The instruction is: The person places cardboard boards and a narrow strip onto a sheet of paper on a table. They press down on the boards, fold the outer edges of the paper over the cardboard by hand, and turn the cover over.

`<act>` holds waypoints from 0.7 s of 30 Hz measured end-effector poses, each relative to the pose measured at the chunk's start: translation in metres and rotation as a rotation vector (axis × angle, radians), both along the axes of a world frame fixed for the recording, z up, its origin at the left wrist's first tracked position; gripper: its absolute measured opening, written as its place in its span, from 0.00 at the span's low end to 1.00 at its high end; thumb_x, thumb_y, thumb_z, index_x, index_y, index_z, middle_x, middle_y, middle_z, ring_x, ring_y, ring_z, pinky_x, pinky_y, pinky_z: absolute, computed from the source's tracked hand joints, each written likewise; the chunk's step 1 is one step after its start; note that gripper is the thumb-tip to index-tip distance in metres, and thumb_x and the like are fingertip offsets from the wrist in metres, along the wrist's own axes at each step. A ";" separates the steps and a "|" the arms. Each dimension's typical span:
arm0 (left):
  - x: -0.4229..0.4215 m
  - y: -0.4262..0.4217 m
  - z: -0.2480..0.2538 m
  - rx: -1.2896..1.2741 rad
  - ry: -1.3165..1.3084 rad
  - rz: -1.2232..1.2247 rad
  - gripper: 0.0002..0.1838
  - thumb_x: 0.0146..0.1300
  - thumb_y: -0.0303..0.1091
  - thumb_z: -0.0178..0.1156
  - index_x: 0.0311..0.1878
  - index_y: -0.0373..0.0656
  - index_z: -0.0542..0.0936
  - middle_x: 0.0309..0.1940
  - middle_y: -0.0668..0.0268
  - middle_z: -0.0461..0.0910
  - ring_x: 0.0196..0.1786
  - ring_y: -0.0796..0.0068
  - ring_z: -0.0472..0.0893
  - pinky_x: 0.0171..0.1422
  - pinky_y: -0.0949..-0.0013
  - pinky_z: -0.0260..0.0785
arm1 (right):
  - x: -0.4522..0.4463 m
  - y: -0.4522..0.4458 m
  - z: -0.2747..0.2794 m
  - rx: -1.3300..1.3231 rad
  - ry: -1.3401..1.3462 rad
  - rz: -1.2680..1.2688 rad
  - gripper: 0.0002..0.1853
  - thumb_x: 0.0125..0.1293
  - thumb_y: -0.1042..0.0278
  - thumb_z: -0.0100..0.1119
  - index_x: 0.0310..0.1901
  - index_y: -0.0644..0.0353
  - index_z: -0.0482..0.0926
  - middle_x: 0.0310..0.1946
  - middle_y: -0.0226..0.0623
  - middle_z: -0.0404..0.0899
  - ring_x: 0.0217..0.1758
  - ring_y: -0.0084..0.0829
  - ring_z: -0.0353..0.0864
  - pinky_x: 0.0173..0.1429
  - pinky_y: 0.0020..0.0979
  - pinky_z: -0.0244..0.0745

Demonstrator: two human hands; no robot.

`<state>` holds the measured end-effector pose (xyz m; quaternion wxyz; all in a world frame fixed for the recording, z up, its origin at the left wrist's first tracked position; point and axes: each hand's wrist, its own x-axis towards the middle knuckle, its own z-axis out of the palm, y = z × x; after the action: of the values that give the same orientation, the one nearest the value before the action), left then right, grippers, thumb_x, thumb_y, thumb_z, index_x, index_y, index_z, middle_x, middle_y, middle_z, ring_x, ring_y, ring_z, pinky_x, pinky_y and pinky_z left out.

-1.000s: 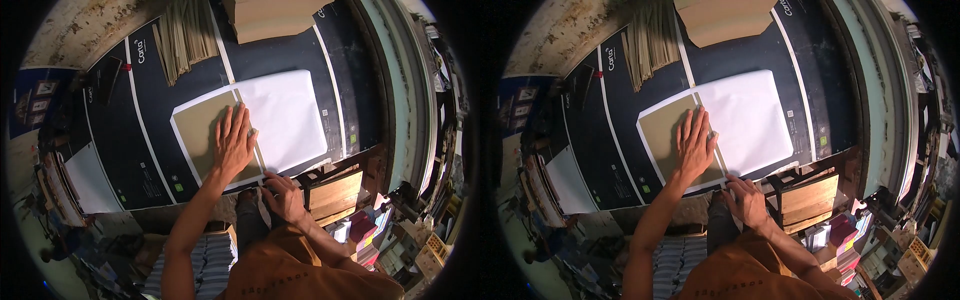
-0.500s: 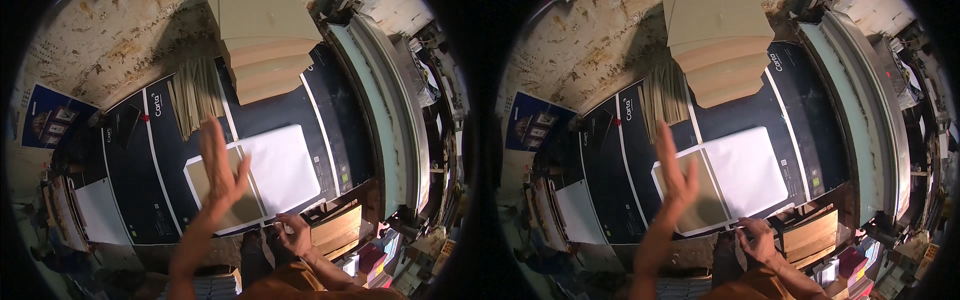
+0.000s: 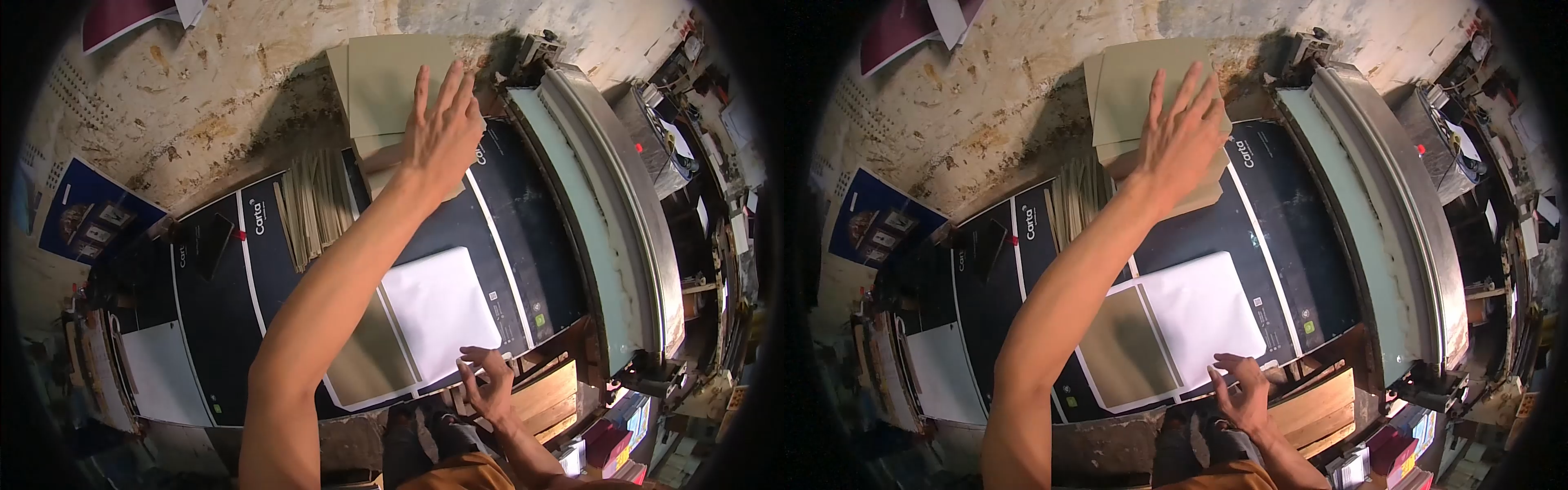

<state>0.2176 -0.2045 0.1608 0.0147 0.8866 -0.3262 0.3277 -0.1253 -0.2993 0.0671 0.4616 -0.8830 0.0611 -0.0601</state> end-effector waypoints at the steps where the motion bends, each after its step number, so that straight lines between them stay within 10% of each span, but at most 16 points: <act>1: 0.007 -0.001 -0.009 -0.146 0.006 -0.121 0.22 0.65 0.41 0.70 0.59 0.41 0.85 0.67 0.65 0.80 0.81 0.59 0.64 0.85 0.34 0.43 | 0.005 -0.004 0.004 -0.002 -0.007 -0.005 0.08 0.62 0.77 0.70 0.43 0.67 0.85 0.46 0.45 0.88 0.47 0.42 0.86 0.52 0.36 0.80; 11: -0.132 -0.006 0.067 -0.563 -0.089 -0.700 0.08 0.57 0.39 0.68 0.32 0.46 0.88 0.39 0.64 0.88 0.61 0.58 0.82 0.74 0.31 0.60 | 0.086 -0.109 0.085 -0.199 -0.709 -0.273 0.16 0.65 0.72 0.67 0.53 0.66 0.80 0.49 0.39 0.83 0.47 0.35 0.83 0.54 0.34 0.78; 15: -0.194 -0.009 0.101 -0.634 0.228 -0.777 0.11 0.49 0.42 0.69 0.29 0.43 0.88 0.29 0.64 0.87 0.51 0.58 0.83 0.68 0.39 0.66 | 0.078 -0.137 0.086 -0.015 -0.671 -0.348 0.17 0.69 0.64 0.66 0.56 0.60 0.78 0.50 0.31 0.81 0.46 0.28 0.81 0.51 0.30 0.78; 17: -0.201 -0.007 0.081 -0.801 0.372 -0.794 0.13 0.53 0.44 0.72 0.35 0.44 0.89 0.40 0.60 0.89 0.59 0.56 0.81 0.69 0.39 0.64 | 0.060 -0.148 0.062 0.121 -0.487 -0.361 0.18 0.71 0.60 0.65 0.57 0.57 0.77 0.51 0.28 0.79 0.45 0.24 0.81 0.50 0.28 0.78; 21: -0.238 0.036 0.010 -0.908 0.463 -0.472 0.24 0.64 0.55 0.70 0.56 0.49 0.87 0.60 0.59 0.85 0.71 0.53 0.74 0.74 0.46 0.64 | 0.025 -0.157 -0.005 1.934 0.576 0.014 0.19 0.74 0.53 0.64 0.60 0.52 0.75 0.52 0.20 0.77 0.43 0.16 0.79 0.47 0.24 0.78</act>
<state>-0.0208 -0.1681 0.1711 0.5391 0.7430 -0.3301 0.2199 -0.1002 -0.4565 0.0623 0.9475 -0.1110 0.1878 0.2337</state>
